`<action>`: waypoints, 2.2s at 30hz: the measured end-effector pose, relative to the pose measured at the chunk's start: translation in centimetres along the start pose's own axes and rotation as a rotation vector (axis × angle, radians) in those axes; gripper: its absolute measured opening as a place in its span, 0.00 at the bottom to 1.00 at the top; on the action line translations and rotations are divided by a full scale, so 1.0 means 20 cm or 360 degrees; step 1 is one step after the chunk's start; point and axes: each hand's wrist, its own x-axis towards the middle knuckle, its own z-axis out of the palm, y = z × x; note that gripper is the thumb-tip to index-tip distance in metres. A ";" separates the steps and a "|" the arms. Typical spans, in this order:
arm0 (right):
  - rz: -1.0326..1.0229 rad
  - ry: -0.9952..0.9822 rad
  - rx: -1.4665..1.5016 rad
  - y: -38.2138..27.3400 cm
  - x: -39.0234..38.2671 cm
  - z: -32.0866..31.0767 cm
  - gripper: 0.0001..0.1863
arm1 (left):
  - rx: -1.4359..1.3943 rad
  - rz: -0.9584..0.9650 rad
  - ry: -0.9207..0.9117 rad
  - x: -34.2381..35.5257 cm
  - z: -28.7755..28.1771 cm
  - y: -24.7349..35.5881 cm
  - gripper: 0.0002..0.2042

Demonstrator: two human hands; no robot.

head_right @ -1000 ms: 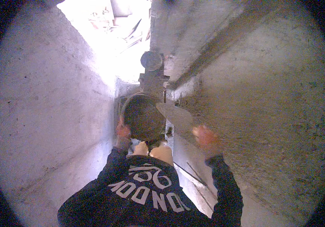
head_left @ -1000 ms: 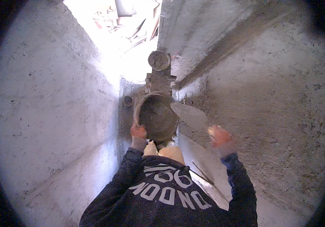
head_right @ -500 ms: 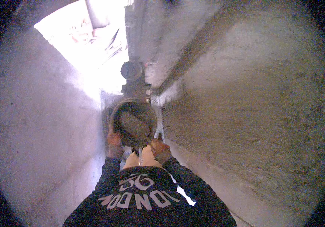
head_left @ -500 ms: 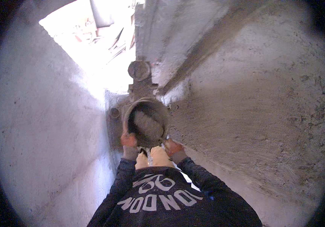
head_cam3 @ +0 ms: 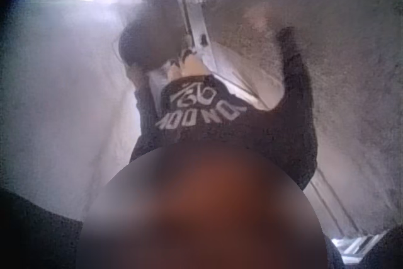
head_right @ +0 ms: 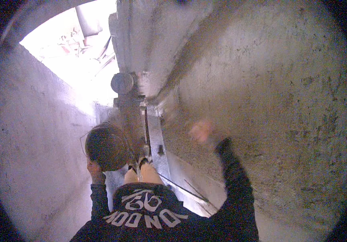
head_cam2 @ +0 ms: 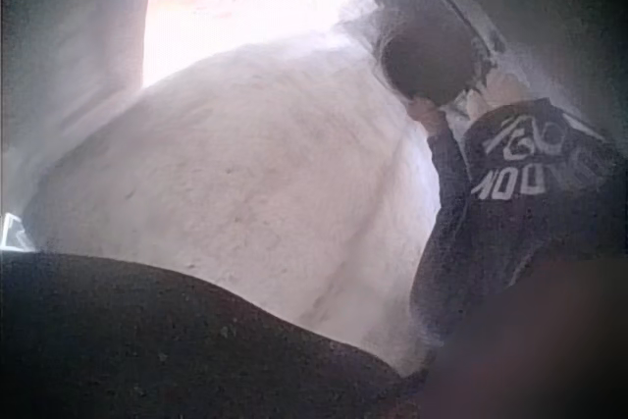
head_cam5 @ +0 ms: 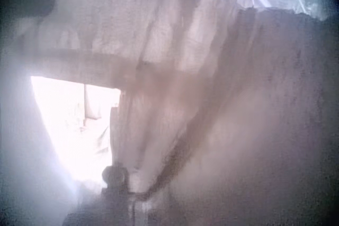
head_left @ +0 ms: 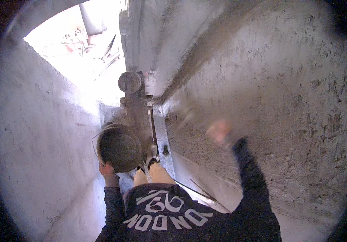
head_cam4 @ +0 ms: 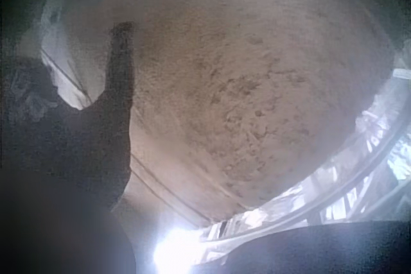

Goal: The person scoops wet plaster from a bucket with a trowel and applies it to the concrete stair treads and risers. They repeatedly smooth the surface and add more material to build up the coating.

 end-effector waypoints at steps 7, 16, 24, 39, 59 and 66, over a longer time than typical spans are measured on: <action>0.1098 0.1185 -0.0731 0.33 -1.04 -1.09 0.23 | 0.0554 0.0747 -0.0001 0.01 0.08 0.03 0.26; 0.0577 -0.0092 -0.0343 -0.70 -0.10 -0.05 0.24 | 0.0298 0.0446 -0.0093 -0.02 0.37 0.04 0.23; 0.0504 -0.0277 -0.0531 -0.87 0.37 0.48 0.17 | 0.0271 0.0448 -0.0208 -0.24 0.55 0.46 0.31; 0.0719 -0.0151 0.0134 -1.01 0.35 0.57 0.08 | 0.0181 0.0318 -0.0109 -0.03 0.51 0.08 0.23; 0.0922 0.0173 -0.0727 1.15 -0.21 -0.18 0.19 | -0.0270 -0.0094 0.0359 -0.06 0.08 0.08 0.24; 0.1162 0.0253 -0.0132 0.09 -0.14 -0.18 0.29 | 0.0507 0.0052 0.0407 0.14 -0.09 -0.69 0.11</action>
